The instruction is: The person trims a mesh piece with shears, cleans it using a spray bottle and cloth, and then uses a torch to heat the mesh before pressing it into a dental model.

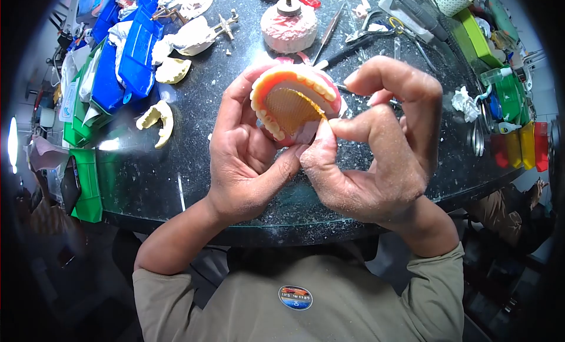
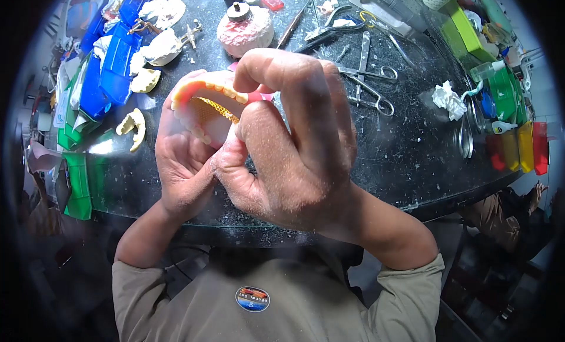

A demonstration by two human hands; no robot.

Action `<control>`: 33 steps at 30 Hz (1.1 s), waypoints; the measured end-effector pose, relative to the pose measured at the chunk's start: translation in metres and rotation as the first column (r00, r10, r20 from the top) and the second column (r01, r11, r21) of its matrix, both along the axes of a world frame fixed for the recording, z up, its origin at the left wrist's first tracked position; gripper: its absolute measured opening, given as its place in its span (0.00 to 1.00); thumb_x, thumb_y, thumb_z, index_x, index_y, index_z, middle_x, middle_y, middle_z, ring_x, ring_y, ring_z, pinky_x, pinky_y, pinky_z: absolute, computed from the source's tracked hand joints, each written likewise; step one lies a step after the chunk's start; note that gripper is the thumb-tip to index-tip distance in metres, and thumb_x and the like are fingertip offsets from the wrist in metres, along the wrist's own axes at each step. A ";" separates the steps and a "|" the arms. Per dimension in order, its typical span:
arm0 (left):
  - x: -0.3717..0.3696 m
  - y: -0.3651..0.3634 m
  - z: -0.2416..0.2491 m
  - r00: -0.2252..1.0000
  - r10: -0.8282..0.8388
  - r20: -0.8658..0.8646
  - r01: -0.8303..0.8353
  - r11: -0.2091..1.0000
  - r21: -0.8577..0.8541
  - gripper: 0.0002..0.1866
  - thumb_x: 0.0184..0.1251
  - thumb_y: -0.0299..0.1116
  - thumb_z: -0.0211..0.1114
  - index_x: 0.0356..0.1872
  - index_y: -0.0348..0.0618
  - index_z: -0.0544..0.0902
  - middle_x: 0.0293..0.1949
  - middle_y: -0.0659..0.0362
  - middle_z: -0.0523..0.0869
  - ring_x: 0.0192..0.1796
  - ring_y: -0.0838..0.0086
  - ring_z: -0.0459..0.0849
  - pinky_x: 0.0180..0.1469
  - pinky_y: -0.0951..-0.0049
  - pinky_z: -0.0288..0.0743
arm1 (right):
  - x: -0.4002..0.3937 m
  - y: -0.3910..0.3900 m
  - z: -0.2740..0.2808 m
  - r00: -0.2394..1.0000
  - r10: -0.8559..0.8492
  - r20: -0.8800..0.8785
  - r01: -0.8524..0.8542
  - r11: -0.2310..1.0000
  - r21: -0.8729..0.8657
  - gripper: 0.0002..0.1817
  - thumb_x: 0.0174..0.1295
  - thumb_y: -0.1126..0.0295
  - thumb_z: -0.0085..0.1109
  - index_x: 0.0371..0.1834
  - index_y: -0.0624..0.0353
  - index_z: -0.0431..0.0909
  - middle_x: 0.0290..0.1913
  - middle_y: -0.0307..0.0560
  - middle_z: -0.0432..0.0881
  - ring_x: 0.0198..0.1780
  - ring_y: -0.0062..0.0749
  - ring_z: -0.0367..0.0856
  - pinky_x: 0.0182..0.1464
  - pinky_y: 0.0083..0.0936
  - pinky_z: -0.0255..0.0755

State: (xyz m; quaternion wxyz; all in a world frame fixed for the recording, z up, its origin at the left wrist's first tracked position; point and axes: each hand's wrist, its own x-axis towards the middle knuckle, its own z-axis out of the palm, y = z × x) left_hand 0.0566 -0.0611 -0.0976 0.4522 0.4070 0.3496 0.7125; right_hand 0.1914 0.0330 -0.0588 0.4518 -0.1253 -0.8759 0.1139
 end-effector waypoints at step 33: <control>-0.006 -0.006 0.001 0.933 0.070 -0.354 -0.068 0.998 0.017 0.44 0.52 0.10 0.61 0.68 0.38 0.46 0.61 0.53 0.65 0.66 0.67 0.68 0.67 0.65 0.66 | 0.004 -0.005 0.004 0.998 0.059 0.024 -0.058 0.998 -0.023 0.10 0.41 0.74 0.67 0.28 0.57 0.76 0.47 0.51 0.70 0.44 0.33 0.70 0.41 0.24 0.66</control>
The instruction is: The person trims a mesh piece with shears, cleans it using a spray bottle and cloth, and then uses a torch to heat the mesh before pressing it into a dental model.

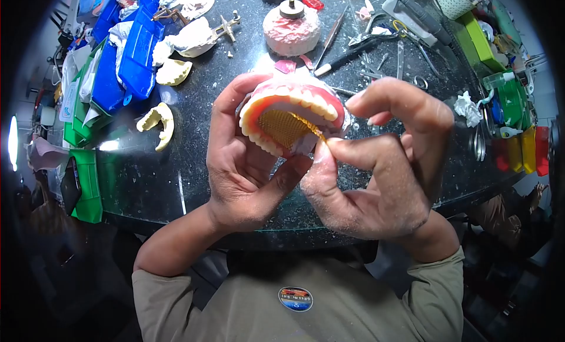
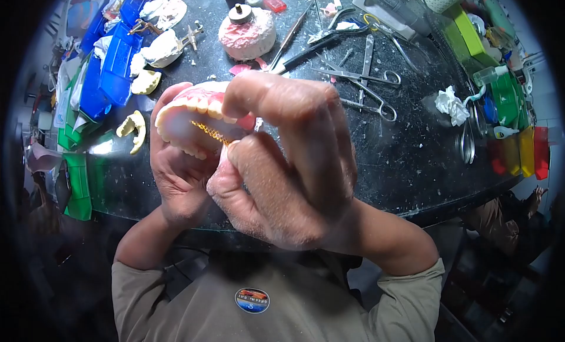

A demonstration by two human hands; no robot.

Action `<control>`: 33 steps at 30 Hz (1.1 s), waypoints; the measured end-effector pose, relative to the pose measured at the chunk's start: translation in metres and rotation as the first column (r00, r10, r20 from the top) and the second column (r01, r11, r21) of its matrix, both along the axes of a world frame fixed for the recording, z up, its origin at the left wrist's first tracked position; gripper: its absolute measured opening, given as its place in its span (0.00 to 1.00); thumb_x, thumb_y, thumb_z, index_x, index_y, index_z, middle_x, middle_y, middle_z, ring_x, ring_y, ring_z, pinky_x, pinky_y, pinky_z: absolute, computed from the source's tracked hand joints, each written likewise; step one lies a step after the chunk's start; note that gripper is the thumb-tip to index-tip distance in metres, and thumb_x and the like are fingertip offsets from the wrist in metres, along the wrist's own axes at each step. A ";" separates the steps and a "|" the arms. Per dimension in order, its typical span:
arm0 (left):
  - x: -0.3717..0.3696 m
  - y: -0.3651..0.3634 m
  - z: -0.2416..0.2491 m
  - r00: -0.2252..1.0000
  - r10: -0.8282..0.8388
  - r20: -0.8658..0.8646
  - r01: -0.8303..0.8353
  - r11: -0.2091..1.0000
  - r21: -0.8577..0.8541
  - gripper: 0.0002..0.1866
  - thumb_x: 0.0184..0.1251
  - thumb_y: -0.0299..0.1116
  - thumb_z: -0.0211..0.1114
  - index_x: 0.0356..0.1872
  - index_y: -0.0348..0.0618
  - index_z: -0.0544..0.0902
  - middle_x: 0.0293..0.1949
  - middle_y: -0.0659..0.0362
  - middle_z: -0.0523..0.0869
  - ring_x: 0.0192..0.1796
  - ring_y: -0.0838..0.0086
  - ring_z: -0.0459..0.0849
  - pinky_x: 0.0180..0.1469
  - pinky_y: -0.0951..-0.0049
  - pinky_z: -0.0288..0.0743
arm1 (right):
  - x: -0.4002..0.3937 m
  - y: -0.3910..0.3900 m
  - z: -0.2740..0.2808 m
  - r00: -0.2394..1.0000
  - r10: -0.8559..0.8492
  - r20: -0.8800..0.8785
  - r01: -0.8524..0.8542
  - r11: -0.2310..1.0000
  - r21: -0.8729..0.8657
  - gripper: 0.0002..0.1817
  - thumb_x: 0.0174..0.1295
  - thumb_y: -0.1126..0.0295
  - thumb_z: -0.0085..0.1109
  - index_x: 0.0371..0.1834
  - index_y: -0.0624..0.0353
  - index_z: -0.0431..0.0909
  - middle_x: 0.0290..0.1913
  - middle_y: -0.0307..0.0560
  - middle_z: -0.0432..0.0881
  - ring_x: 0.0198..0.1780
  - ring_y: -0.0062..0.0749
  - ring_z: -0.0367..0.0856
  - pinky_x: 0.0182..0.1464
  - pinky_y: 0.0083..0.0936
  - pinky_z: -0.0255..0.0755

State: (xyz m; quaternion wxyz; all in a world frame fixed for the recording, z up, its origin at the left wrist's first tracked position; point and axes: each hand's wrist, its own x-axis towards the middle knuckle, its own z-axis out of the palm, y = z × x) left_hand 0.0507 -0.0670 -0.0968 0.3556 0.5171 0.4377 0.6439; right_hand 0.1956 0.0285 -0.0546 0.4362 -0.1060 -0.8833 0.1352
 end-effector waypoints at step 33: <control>-0.001 0.006 0.004 0.928 0.283 0.241 -0.250 0.956 -0.156 0.21 0.67 0.22 0.55 0.59 0.28 0.61 0.44 0.51 0.80 0.37 0.80 0.83 0.26 0.87 0.78 | -0.027 0.004 -0.030 0.994 0.004 -0.110 -0.027 0.977 -0.211 0.11 0.42 0.81 0.67 0.29 0.62 0.75 0.40 0.48 0.73 0.35 0.30 0.75 0.31 0.21 0.69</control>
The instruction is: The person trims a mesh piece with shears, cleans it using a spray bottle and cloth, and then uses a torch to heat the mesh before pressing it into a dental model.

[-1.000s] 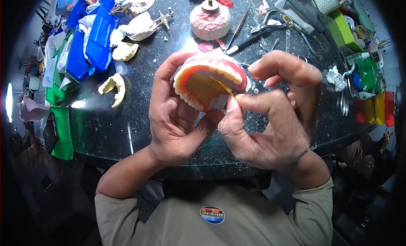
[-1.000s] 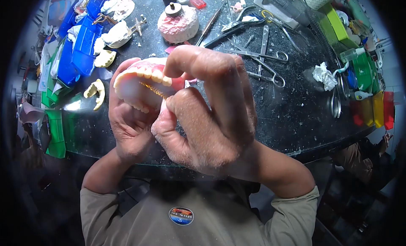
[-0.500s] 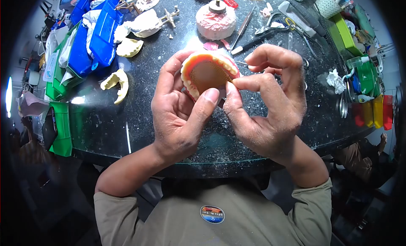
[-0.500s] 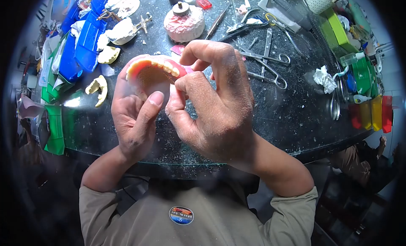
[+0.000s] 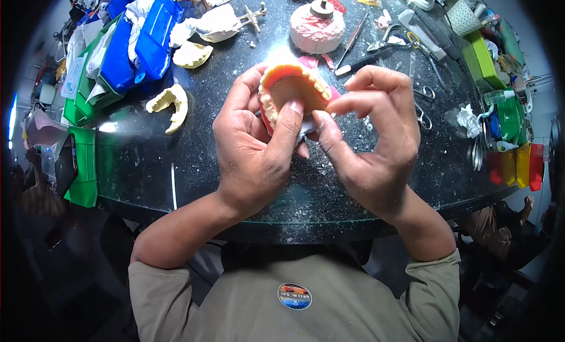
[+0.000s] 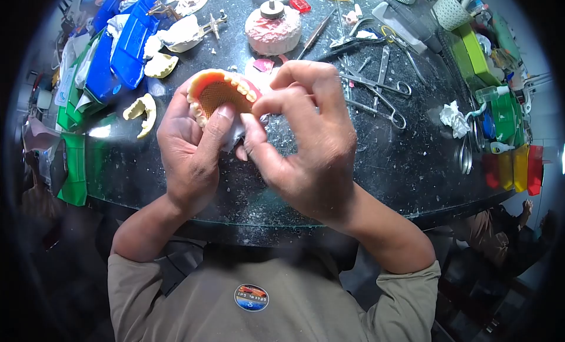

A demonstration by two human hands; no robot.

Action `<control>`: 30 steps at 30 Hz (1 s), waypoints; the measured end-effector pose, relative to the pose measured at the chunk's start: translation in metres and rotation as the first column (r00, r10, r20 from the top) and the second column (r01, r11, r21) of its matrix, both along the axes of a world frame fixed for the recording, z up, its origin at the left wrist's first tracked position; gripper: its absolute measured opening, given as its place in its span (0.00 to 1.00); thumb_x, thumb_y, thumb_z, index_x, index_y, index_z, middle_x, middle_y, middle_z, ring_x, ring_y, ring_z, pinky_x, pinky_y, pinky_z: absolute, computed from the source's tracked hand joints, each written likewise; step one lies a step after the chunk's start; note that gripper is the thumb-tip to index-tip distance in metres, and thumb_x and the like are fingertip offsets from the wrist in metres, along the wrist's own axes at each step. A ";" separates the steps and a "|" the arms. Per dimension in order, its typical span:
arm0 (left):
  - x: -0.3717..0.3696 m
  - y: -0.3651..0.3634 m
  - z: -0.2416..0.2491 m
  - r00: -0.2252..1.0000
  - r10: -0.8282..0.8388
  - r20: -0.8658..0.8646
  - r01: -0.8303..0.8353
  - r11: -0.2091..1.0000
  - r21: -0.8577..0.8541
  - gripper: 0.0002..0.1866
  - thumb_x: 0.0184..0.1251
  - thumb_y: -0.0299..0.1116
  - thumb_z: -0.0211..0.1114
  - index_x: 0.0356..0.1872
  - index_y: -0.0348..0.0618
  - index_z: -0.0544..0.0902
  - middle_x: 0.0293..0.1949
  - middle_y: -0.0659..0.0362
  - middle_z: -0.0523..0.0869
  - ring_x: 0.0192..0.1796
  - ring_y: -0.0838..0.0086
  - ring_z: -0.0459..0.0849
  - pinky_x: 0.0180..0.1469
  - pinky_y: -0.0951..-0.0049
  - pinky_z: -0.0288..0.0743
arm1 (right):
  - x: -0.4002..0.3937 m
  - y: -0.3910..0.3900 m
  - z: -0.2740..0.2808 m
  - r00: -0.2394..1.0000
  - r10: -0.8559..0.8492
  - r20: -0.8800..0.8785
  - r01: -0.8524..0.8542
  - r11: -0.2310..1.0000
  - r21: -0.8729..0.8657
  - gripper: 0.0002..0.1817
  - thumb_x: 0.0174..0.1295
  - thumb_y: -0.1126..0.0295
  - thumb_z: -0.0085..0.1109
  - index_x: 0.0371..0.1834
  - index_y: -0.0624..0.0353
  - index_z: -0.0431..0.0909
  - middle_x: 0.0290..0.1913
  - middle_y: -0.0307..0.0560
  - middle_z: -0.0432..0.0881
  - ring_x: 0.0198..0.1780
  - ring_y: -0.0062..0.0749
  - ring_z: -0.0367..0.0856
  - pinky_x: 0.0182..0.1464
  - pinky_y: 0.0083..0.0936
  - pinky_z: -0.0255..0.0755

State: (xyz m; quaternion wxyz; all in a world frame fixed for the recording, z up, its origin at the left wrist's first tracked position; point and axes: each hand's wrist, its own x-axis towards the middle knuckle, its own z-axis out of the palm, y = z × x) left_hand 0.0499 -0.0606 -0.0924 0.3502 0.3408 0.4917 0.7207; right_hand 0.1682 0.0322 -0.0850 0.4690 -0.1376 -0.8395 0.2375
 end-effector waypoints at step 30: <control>-0.011 -0.003 0.001 1.000 -0.017 -0.008 0.015 0.991 -0.133 0.15 0.64 0.21 0.56 0.50 0.25 0.71 0.39 0.52 0.83 0.33 0.81 0.83 0.27 0.85 0.81 | 0.002 0.006 -0.003 0.927 0.349 -0.133 -0.257 0.336 -0.906 0.17 0.59 0.77 0.59 0.52 0.68 0.71 0.44 0.43 0.77 0.43 0.19 0.77 0.48 0.18 0.73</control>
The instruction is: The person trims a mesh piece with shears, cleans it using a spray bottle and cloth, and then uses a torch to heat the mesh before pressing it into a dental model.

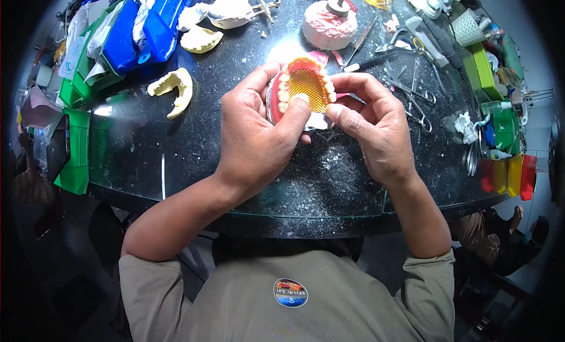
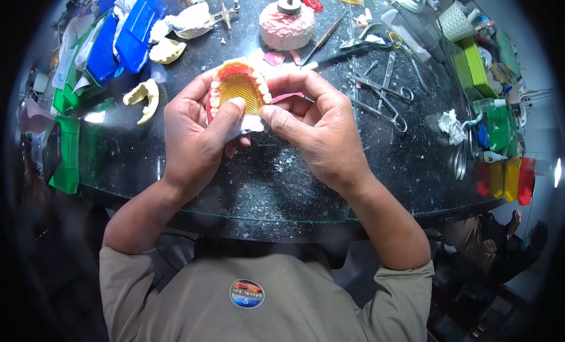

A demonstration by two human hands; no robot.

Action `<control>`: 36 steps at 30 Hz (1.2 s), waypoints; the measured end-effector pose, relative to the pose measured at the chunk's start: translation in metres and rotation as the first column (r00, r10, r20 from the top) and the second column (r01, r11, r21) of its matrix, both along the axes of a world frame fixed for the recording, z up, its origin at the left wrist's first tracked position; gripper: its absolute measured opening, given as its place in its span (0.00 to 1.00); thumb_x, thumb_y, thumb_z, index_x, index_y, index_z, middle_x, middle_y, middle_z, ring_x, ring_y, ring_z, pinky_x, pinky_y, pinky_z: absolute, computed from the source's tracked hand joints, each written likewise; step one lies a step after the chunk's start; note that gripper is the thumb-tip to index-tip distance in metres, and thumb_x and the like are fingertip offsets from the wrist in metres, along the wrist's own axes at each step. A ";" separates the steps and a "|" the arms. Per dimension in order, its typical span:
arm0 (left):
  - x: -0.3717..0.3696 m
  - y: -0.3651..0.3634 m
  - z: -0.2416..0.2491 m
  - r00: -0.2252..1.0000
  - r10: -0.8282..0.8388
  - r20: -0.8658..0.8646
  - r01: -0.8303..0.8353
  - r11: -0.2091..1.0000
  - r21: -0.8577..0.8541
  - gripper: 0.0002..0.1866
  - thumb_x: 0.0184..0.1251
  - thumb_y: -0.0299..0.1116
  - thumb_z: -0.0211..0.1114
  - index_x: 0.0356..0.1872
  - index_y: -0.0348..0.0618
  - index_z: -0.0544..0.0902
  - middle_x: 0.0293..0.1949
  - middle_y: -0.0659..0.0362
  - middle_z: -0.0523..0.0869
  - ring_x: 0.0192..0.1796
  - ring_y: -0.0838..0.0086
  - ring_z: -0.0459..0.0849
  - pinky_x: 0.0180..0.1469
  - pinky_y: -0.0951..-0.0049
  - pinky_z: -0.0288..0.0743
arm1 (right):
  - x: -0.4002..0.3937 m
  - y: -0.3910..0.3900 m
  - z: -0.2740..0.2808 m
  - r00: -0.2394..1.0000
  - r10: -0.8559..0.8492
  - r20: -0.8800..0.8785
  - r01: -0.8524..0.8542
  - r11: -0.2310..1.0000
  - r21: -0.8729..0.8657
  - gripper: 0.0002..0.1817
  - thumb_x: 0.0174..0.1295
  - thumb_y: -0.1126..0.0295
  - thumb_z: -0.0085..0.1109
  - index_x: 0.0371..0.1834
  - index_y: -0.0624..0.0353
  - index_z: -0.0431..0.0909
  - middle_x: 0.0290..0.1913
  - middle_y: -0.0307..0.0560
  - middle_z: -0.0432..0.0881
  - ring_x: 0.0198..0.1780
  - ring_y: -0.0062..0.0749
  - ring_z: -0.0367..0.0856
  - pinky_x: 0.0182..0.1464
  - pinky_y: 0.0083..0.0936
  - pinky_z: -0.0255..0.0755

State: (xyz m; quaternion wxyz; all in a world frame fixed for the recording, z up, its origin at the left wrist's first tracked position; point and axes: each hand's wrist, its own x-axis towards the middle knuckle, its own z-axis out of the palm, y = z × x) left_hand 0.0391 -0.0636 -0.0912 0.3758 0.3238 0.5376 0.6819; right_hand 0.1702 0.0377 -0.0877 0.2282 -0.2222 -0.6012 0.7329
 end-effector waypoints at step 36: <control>0.007 0.002 -0.003 0.998 0.043 -0.040 -0.043 0.999 -0.001 0.15 0.66 0.25 0.57 0.51 0.30 0.69 0.35 0.55 0.83 0.32 0.83 0.82 0.25 0.86 0.76 | -0.007 -0.016 -0.003 0.994 -0.109 -0.025 0.112 0.986 0.122 0.15 0.59 0.79 0.60 0.48 0.68 0.72 0.39 0.43 0.79 0.36 0.16 0.79 0.37 0.13 0.78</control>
